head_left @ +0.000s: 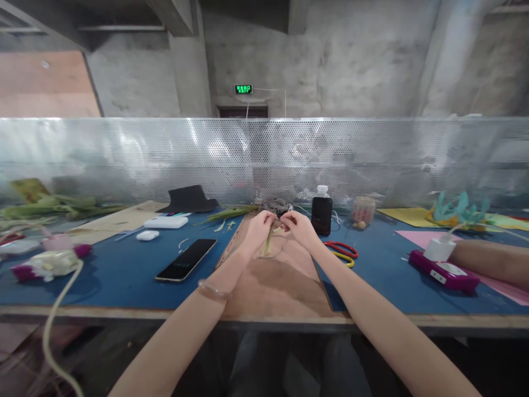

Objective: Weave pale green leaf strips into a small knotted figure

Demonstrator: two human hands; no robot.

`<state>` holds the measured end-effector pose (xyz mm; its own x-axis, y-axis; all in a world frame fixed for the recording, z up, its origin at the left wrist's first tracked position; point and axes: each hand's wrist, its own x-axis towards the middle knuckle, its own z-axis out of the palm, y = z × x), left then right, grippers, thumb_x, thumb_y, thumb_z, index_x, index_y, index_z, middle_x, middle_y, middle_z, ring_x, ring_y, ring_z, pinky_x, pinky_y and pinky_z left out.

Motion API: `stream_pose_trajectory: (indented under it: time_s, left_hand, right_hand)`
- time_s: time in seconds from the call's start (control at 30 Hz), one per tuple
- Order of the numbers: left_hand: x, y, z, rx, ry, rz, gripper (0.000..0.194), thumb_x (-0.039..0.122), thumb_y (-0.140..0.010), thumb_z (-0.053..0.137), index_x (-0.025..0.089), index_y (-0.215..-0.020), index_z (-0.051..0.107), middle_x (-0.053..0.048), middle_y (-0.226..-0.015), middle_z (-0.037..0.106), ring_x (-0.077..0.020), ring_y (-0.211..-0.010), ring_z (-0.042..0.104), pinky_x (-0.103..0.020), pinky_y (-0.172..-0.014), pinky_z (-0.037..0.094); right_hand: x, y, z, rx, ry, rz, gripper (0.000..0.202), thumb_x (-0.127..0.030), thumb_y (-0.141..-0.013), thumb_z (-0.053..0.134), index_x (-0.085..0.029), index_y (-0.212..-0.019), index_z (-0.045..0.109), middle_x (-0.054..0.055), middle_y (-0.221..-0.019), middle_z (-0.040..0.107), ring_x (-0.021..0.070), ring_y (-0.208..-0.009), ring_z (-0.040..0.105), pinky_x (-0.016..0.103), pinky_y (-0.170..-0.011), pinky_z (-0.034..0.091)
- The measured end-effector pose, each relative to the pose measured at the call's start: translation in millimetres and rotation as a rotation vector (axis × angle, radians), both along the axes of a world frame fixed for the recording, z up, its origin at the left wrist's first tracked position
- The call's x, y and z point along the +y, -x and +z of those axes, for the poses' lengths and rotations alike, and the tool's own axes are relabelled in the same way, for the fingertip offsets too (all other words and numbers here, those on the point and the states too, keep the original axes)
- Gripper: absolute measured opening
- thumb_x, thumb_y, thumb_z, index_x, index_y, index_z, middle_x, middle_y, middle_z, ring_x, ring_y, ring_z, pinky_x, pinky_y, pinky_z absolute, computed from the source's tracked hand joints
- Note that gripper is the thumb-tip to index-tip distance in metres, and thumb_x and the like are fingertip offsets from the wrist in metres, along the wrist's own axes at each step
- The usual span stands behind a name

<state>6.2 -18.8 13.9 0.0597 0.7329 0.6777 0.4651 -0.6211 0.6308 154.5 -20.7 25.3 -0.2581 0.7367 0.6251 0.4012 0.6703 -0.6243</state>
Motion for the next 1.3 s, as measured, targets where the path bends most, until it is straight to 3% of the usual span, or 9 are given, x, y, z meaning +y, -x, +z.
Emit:
stream_pose_trajectory:
  time_s: [0.33,0.67,0.8,1.03,1.3]
  left_hand:
    - [0.5,-4.4,-6.6,-0.130,0.090,-0.025,0.021,0.030,-0.086,0.047,0.011,-0.092,0.056,-0.002,-0.081,0.059,-0.0111,-0.065,0.057,-0.027,-0.059,0.049]
    - [-0.8,-5.1,-1.6,-0.204,0.075,-0.234,0.021,0.026,-0.084,0.051,0.012,-0.099,0.054,-0.004,-0.090,0.060,-0.0151,-0.078,0.059,-0.034,-0.070,0.050]
    - [-0.2,-4.7,-2.8,-0.206,0.089,-0.279,0.019,0.025,-0.083,0.053,0.011,-0.096,0.056,-0.004,-0.090,0.060,-0.0155,-0.079,0.059,-0.034,-0.071,0.050]
    - [6.1,-2.5,-6.0,-0.265,0.131,-0.272,0.020,0.025,-0.084,0.052,0.012,-0.098,0.055,-0.004,-0.090,0.060,-0.0148,-0.077,0.059,-0.033,-0.069,0.050]
    - [-1.3,-4.9,-1.9,-0.244,0.189,-0.260,0.020,0.025,-0.084,0.051,0.012,-0.099,0.055,-0.004,-0.090,0.060,-0.0143,-0.076,0.059,-0.033,-0.068,0.051]
  right_hand:
    - [0.7,-0.6,-1.0,-0.092,0.018,-0.054,0.019,-0.028,-0.087,0.049,-0.011,-0.087,0.057,0.001,-0.078,0.059,0.0097,-0.065,0.057,0.027,-0.061,0.049]
    - [15.8,-2.9,-8.4,-0.053,0.014,-0.034,0.020,-0.028,-0.088,0.046,-0.011,-0.090,0.057,0.001,-0.078,0.059,0.0087,-0.062,0.057,0.024,-0.057,0.049]
    - [15.0,-4.1,-9.0,-0.069,-0.091,-0.113,0.020,-0.028,-0.088,0.046,-0.011,-0.092,0.056,0.001,-0.080,0.059,0.0094,-0.064,0.057,0.025,-0.058,0.050]
    - [-2.8,-6.6,1.6,-0.218,-0.430,-0.308,0.018,-0.021,-0.086,0.047,-0.016,-0.101,0.056,0.005,-0.105,0.053,0.0189,-0.099,0.048,0.040,-0.086,0.039]
    - [-4.5,-11.8,2.4,-0.529,-0.584,-0.373,0.013,-0.024,-0.083,0.051,-0.018,-0.090,0.061,0.005,-0.102,0.052,0.0216,-0.100,0.041,0.040,-0.084,0.032]
